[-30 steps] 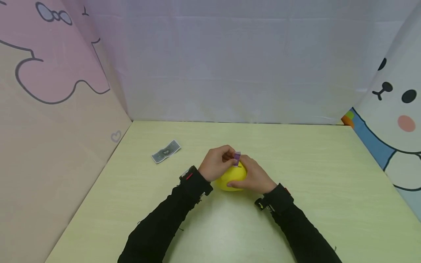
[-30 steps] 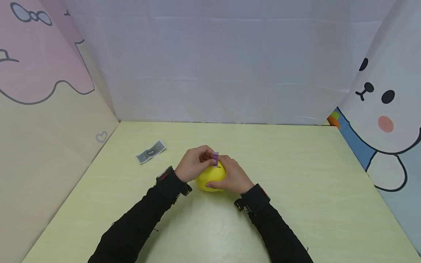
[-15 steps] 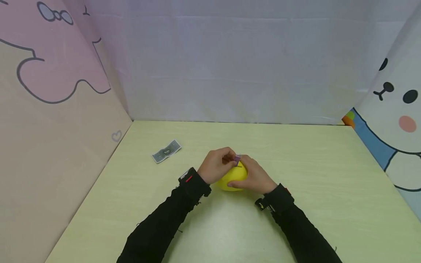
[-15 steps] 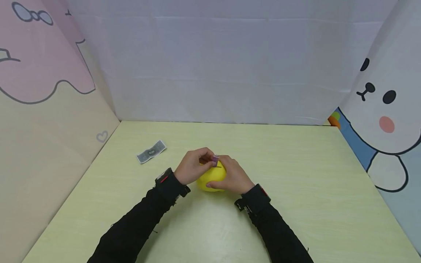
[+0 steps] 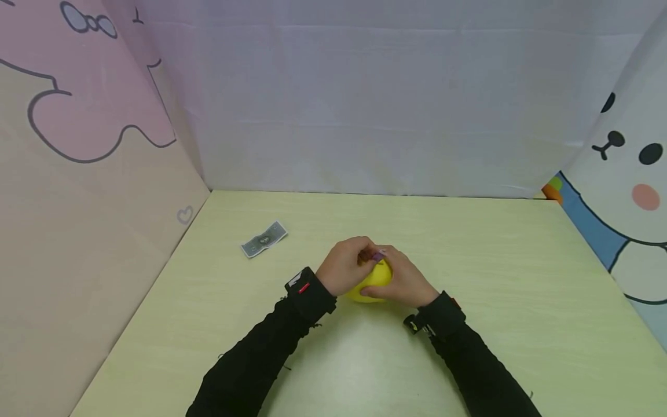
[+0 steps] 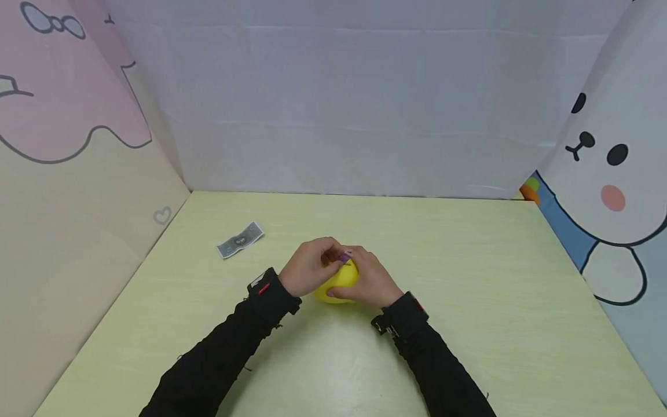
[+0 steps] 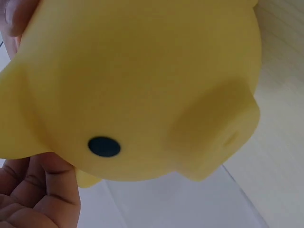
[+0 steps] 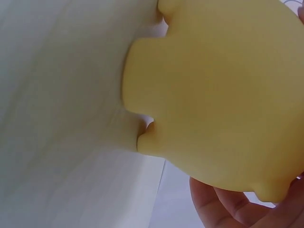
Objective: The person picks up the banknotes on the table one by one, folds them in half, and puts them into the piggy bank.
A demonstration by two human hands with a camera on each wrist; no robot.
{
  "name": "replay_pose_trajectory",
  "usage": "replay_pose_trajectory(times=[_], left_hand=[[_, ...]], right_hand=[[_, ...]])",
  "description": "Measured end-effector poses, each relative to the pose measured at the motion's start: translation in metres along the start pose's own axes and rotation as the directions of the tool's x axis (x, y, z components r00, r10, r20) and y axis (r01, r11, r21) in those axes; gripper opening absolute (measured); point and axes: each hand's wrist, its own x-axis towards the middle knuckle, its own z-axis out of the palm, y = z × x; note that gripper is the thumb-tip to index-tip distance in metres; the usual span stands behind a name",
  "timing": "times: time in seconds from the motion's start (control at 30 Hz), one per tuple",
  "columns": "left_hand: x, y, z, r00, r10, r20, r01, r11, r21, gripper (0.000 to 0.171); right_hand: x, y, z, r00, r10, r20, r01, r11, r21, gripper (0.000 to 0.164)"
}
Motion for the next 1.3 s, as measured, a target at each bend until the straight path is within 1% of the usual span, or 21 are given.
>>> replay_pose_trajectory(times=[0.13, 0.23, 0.37, 0.53, 0.63, 0.8, 0.93, 1.07, 1.3], left_hand=[[0.000, 0.002, -0.001, 1.000, 0.016, -0.001, -0.016, 1.000, 0.001, 0.017], [0.001, 0.003, -0.002, 0.998, 0.061, -0.023, -0.062, 0.998, -0.018, 0.020], [0.001, 0.004, -0.003, 0.991, 0.116, -0.061, -0.118, 0.992, -0.035, 0.017], [0.000, 0.003, -0.004, 0.985, 0.145, -0.094, -0.148, 0.989, -0.026, 0.014], [-0.002, 0.002, -0.003, 0.984, 0.144, -0.100, -0.147, 0.989, -0.020, 0.013], [-0.004, 0.003, -0.003, 0.988, 0.120, -0.099, -0.120, 0.993, 0.005, 0.012], [-0.006, 0.003, -0.002, 0.989, 0.114, -0.091, -0.109, 0.992, 0.061, 0.012], [-0.008, 0.002, -0.001, 0.988, 0.125, -0.087, -0.113, 0.985, 0.129, 0.010], [-0.010, -0.001, 0.001, 0.987, 0.125, -0.098, -0.107, 0.980, 0.170, 0.008]], right_hand=[[0.000, -0.001, 0.000, 1.000, 0.007, 0.003, -0.007, 1.000, -0.006, 0.068], [0.000, -0.001, 0.000, 1.000, 0.014, 0.007, -0.014, 1.000, -0.006, 0.067], [0.000, 0.000, 0.000, 1.000, 0.017, 0.012, -0.017, 1.000, 0.009, 0.066], [-0.001, 0.001, 0.000, 1.000, 0.010, 0.010, -0.010, 1.000, 0.017, 0.069], [-0.001, 0.001, 0.000, 1.000, 0.016, 0.008, -0.016, 1.000, 0.018, 0.069], [-0.002, 0.000, 0.000, 1.000, 0.029, 0.008, -0.029, 0.999, 0.022, 0.068], [-0.001, -0.001, 0.000, 1.000, 0.024, 0.007, -0.024, 1.000, 0.018, 0.072], [-0.001, -0.002, 0.000, 1.000, 0.018, 0.004, -0.018, 1.000, 0.013, 0.075], [-0.002, -0.001, 0.000, 1.000, 0.028, 0.005, -0.028, 1.000, -0.003, 0.075]])
